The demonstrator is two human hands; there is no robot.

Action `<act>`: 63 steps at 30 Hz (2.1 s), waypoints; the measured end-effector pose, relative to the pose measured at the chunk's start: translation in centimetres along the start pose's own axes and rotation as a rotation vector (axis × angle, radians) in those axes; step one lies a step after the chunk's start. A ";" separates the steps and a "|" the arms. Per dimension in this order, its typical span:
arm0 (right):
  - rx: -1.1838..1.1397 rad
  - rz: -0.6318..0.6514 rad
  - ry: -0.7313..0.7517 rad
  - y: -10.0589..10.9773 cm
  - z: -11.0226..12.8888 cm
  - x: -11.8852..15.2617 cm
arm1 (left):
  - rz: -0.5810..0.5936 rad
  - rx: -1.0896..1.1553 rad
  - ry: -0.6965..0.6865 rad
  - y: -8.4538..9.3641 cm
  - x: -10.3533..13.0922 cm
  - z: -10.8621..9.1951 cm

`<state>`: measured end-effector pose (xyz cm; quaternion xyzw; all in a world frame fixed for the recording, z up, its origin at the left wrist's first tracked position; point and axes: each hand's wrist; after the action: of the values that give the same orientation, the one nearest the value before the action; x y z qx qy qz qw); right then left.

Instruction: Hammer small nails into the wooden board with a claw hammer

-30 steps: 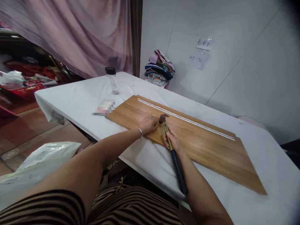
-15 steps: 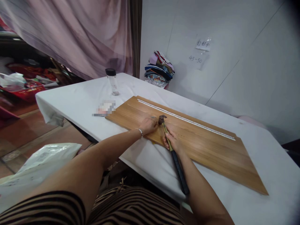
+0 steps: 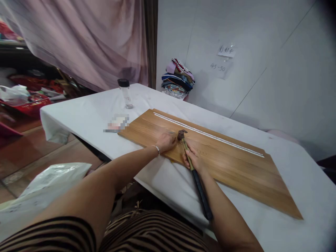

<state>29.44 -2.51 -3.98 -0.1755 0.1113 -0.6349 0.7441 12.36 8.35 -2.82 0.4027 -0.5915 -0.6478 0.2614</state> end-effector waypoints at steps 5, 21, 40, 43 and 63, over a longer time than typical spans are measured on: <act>-0.019 -0.012 0.016 -0.1 0.0 0.1 | -0.019 0.014 0.022 -0.2 0.1 0.0; 0.011 -0.010 0.005 -0.5 0.3 0.3 | -0.016 0.024 0.016 0.0 0.2 0.0; 0.006 -0.016 0.027 -0.3 0.1 0.2 | -0.004 -0.020 -0.012 -0.5 0.1 0.3; 0.028 0.003 0.006 -0.3 0.2 0.2 | -0.013 -0.022 -0.010 -0.7 0.1 0.3; 0.000 -0.006 0.035 -0.2 0.0 0.3 | 0.030 -0.011 0.044 -0.2 0.2 -0.1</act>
<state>29.34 -2.80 -3.86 -0.1650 0.1239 -0.6402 0.7400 12.35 8.21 -3.01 0.4064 -0.5881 -0.6381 0.2860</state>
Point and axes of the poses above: each hand's wrist, its own x-axis away from the middle knuckle, its own y-axis out of the back of the hand, z = x × y, and after that the axes turned 8 degrees about -x, right-handed
